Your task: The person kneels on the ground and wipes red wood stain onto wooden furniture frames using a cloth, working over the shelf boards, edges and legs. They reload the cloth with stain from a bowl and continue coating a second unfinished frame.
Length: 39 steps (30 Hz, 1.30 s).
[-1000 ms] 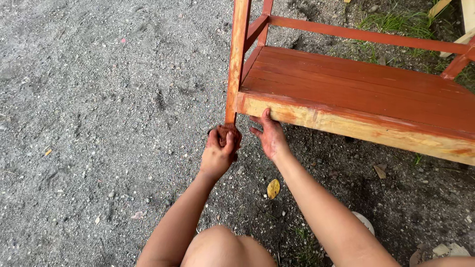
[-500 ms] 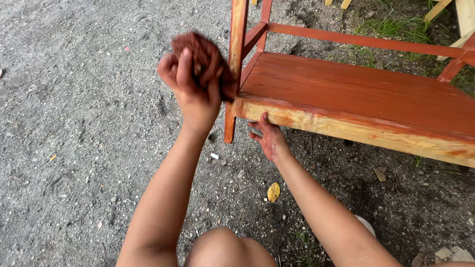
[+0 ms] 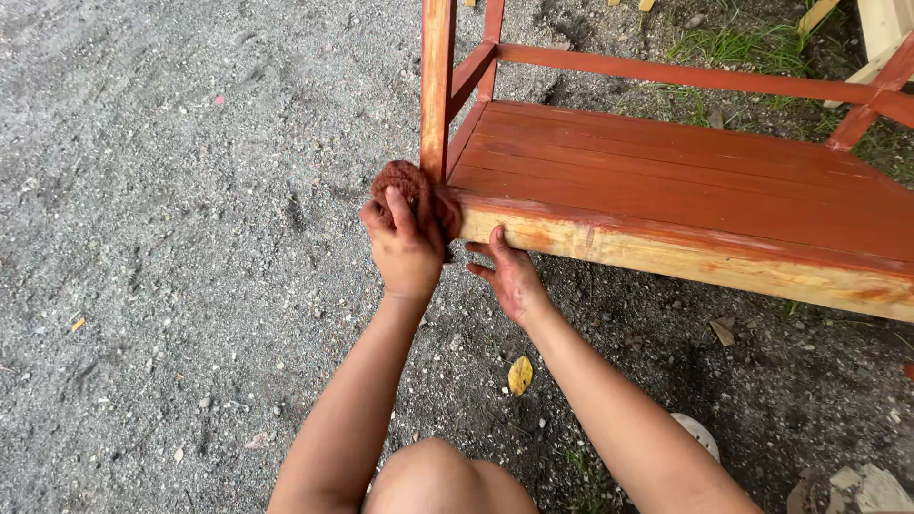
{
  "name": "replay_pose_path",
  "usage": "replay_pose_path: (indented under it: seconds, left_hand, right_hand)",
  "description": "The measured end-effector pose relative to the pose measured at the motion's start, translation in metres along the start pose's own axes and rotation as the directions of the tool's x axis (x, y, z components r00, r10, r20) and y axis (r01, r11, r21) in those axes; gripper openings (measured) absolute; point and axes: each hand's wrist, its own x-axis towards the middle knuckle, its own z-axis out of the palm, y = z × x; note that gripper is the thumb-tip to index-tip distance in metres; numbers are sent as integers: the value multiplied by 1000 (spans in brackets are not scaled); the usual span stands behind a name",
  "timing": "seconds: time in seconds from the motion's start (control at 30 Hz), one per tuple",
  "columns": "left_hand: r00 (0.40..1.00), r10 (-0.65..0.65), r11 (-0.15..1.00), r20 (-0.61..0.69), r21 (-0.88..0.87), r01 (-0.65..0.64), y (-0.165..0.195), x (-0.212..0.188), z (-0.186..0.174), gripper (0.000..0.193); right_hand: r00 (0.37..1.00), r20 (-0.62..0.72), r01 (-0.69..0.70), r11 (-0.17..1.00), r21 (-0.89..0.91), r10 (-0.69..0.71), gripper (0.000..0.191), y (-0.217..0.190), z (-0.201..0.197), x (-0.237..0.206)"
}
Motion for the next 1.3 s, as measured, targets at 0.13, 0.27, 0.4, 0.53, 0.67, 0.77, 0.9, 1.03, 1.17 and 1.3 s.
replay_pose_path:
  seconds: [0.13, 0.27, 0.4, 0.53, 0.67, 0.77, 0.9, 1.03, 1.17, 1.3]
  left_hand:
    - [982, -105, 983, 159, -132, 126, -18, -54, -16, 68]
    - [773, -345, 931, 533, 89, 354, -40, -111, -50, 63]
    - [835, -357, 919, 418, -2, 394, -52, -111, -65, 63]
    - [974, -217, 929, 57, -294, 224, -42, -46, -64, 68]
    - [991, -113, 900, -75, -430, 71, -6, 24, -47, 65]
    - [991, -75, 944, 111, -313, 106, 26, 35, -22, 69]
    - [994, -91, 952, 68, -288, 107, 21, -3, -4, 68]
    - [984, 15, 983, 177, -181, 18, -2, -59, -17, 65]
    - [898, 17, 993, 440, -112, 36, -10, -115, -44, 66]
    - [747, -96, 984, 658, -52, 172, -27, -135, -68, 66]
  right_hand:
    - [1000, -2, 4, 1000, 4, -4, 83, 2, -1, 2]
    - [1000, -2, 0, 1000, 17, 0, 79, 5, -5, 6]
    - [999, -28, -35, 999, -18, 34, 77, 8, -10, 12]
    - [997, -67, -42, 999, -29, 40, 75, 10, -11, 13]
    - [999, -37, -9, 1000, -4, 9, 72, 7, -8, 9]
    - [993, -106, -58, 996, -71, 50, 74, 4, -5, 8]
    - [999, -51, 17, 999, -35, -19, 75, 1, -3, 1]
    - [998, -52, 21, 1000, 10, -21, 77, 4, 0, 3]
    - [999, -50, -3, 1000, 12, 3, 76, 9, -6, 8]
    - [993, -101, -54, 998, -11, 52, 79, 11, -11, 15]
